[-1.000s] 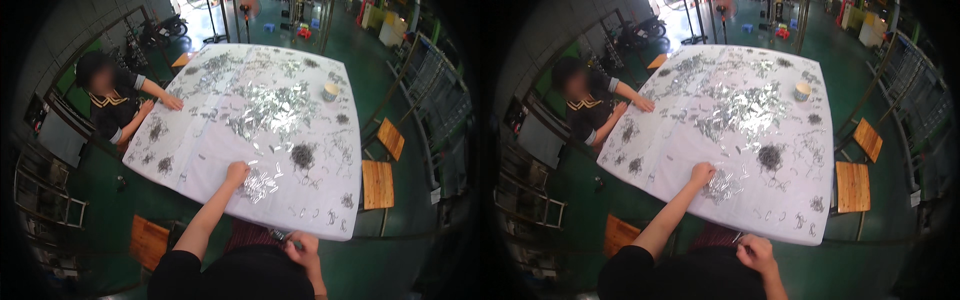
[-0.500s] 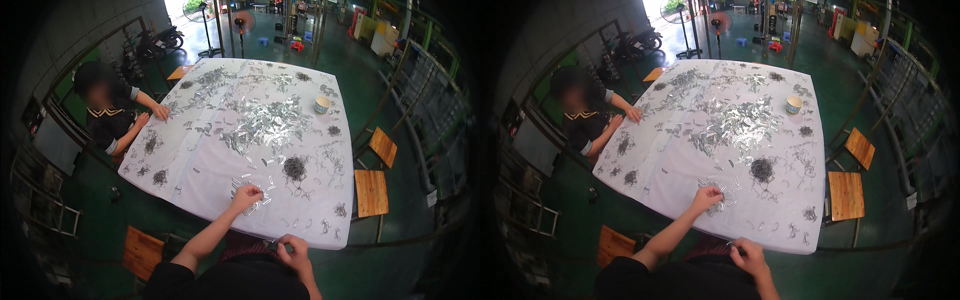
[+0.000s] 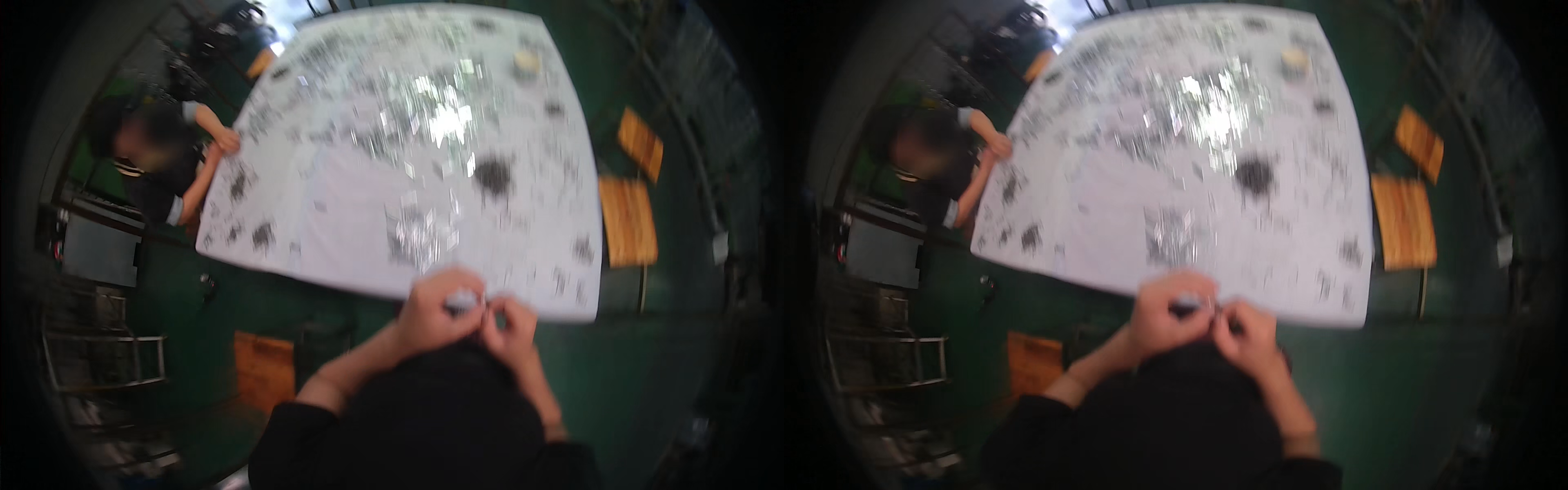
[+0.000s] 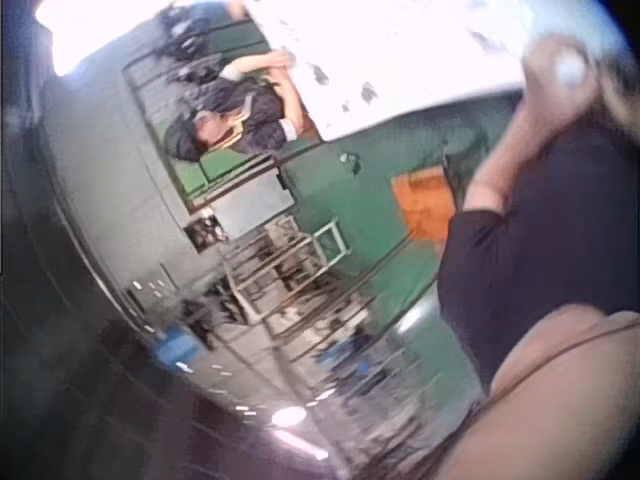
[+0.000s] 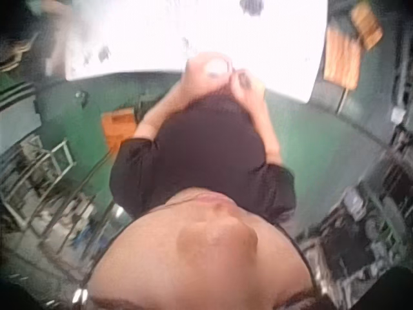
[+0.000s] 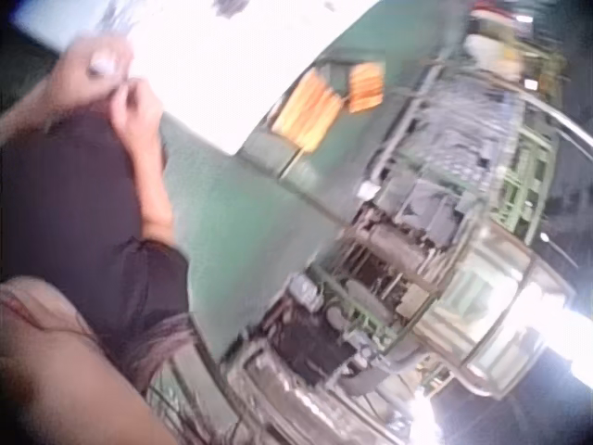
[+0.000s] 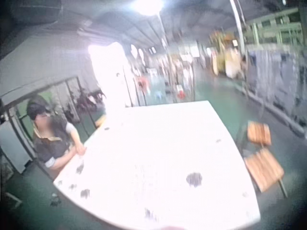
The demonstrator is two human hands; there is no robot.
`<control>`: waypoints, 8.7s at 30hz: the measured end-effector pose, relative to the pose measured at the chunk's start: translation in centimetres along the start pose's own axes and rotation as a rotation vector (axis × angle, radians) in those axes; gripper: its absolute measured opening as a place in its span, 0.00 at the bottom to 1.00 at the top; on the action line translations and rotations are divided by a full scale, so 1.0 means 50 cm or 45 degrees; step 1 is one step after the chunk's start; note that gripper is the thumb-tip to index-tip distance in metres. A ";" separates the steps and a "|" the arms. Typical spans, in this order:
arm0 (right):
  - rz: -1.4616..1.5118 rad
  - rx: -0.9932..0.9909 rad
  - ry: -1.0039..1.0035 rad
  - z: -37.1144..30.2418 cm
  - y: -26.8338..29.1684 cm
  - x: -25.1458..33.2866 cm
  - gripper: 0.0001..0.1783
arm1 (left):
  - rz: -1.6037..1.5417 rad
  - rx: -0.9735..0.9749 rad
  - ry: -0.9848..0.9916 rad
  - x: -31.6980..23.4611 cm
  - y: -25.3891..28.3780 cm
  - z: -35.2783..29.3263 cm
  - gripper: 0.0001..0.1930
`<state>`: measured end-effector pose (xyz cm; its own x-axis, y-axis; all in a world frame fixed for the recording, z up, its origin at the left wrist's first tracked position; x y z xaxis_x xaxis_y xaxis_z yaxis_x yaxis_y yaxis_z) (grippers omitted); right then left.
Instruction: The person stands at a large table covered with small metal parts, including hooks and cylindrical pieces. They repeatedly pick up a hook and a cylindrical piece, insert the cylinder into the hook, and place the assembled unit on the table. A second person is visible working on the opposite side of the table.
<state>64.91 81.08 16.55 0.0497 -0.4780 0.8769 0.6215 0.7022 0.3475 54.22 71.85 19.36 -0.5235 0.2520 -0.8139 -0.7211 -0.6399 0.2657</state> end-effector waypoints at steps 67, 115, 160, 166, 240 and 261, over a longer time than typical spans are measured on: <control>1.098 0.269 -0.701 -0.032 -0.023 -0.034 0.04 | -0.130 -0.165 -0.161 0.061 -0.012 -0.074 0.08; 0.589 -0.269 -0.228 -0.032 -0.031 -0.058 0.08 | 1.035 0.145 0.343 0.439 0.130 -0.170 0.11; -0.002 0.058 -0.024 -0.027 -0.035 -0.028 0.04 | -0.369 -0.353 0.227 0.083 -0.037 -0.098 0.03; 0.464 0.204 -0.315 -0.037 -0.051 -0.078 0.09 | -0.167 -0.229 -0.046 0.063 -0.005 -0.099 0.05; -0.736 -2.019 -0.569 -0.280 -0.036 0.314 0.04 | -1.370 1.355 -0.937 -0.194 -0.232 -0.029 0.08; -0.837 -2.810 -0.301 -0.674 -0.282 0.813 0.05 | -1.165 2.491 -0.842 -0.433 -0.247 -0.563 0.21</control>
<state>84.54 33.96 36.12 -0.3998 -0.1580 0.9029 0.1188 -0.9857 -0.1198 87.24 53.88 19.14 0.3727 0.3621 -0.8544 0.0185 0.9176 0.3970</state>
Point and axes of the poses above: each hand's wrist, its own z-axis towards the middle knuckle, its own y-axis out of the back of the hand, x = y × z, the point moved 4 cm from there along z, towards the middle knuckle, and after that the axes turned 7 degrees about -y, right-handed, at the moved point
